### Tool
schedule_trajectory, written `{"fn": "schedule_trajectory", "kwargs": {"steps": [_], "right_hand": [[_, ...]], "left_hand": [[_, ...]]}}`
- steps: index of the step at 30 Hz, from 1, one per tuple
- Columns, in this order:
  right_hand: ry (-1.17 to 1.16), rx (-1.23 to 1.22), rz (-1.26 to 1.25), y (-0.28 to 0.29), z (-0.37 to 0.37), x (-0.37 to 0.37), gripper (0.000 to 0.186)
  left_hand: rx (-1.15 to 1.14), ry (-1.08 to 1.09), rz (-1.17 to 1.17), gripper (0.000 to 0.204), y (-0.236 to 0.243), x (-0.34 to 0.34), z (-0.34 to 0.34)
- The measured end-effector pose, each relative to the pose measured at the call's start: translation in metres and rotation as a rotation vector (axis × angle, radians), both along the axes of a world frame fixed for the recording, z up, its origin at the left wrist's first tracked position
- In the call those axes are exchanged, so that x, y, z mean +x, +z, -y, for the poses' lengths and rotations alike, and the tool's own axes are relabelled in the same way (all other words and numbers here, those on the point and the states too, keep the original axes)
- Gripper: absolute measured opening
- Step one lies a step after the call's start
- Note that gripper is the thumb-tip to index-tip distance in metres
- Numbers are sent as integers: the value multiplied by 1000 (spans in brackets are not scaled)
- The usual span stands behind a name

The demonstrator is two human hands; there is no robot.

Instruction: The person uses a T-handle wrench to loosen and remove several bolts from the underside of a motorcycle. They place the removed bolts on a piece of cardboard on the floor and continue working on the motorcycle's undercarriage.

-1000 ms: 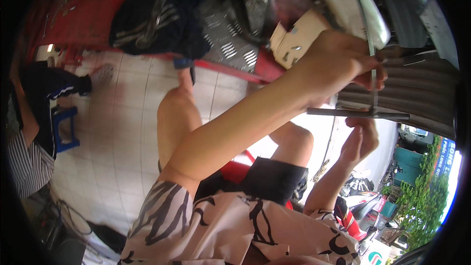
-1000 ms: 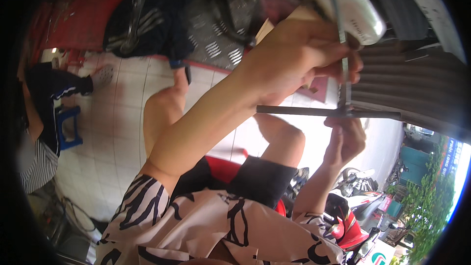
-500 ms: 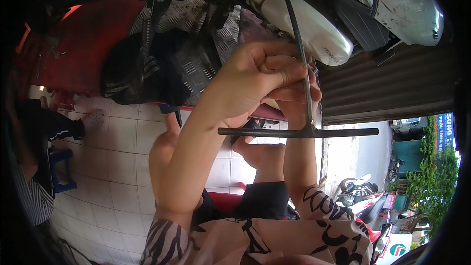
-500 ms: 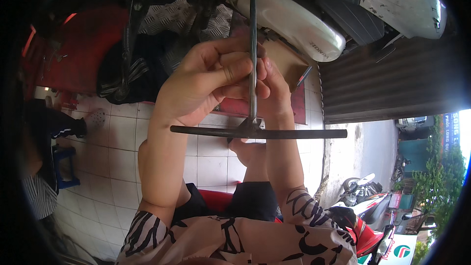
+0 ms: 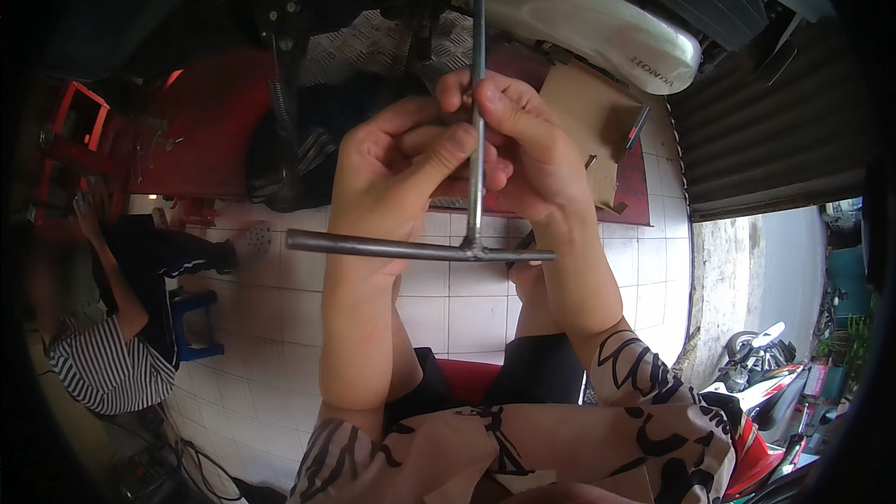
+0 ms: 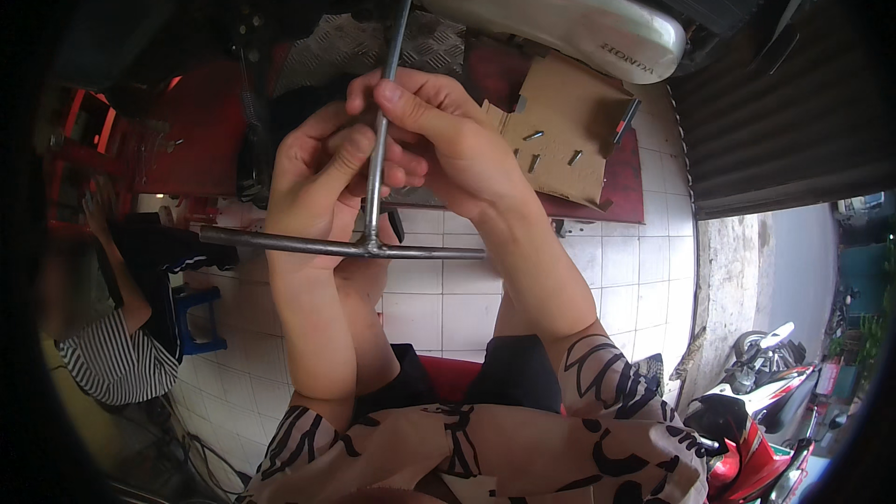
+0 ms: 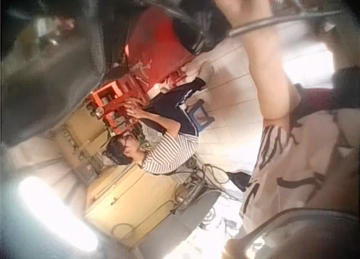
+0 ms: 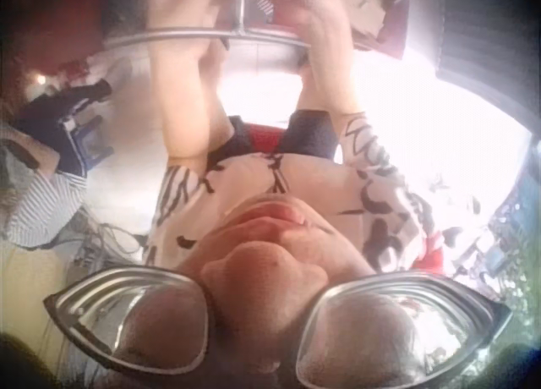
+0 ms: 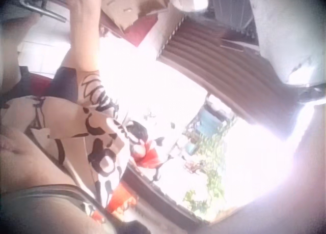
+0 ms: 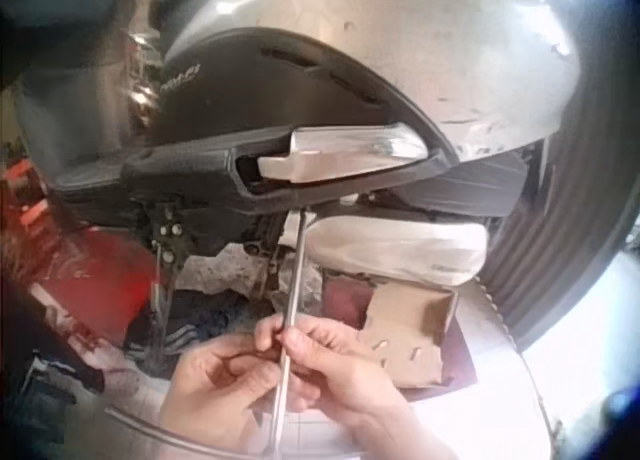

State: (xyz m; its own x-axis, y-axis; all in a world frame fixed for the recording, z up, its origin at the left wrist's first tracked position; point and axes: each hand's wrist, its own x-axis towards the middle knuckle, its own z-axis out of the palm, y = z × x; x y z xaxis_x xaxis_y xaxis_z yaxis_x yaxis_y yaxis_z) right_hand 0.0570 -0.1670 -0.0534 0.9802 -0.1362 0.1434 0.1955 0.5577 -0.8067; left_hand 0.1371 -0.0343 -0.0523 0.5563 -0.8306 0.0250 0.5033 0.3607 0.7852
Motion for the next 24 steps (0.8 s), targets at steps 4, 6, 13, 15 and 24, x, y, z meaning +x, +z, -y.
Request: {"fn": "schedule_trajectory", "kwargs": {"steps": [4, 6, 13, 15, 24], "right_hand": [[58, 258, 19, -8, -8, 8, 21], [89, 324, 60, -3, -13, 12, 20], [144, 458, 121, -5, -15, 12, 19], [220, 452, 163, -5, -14, 10, 19], [274, 350, 250, -13, -11, 18, 19]], "left_hand": [[222, 662, 609, 35, -21, -15, -29], [373, 1062, 1141, 42, -16, -21, -51], [807, 1030, 1892, 20, 24, -42, -76], [835, 1020, 1881, 21, 20, -41, -79], [736, 444, 1440, 22, 15, -93, -48]]}}
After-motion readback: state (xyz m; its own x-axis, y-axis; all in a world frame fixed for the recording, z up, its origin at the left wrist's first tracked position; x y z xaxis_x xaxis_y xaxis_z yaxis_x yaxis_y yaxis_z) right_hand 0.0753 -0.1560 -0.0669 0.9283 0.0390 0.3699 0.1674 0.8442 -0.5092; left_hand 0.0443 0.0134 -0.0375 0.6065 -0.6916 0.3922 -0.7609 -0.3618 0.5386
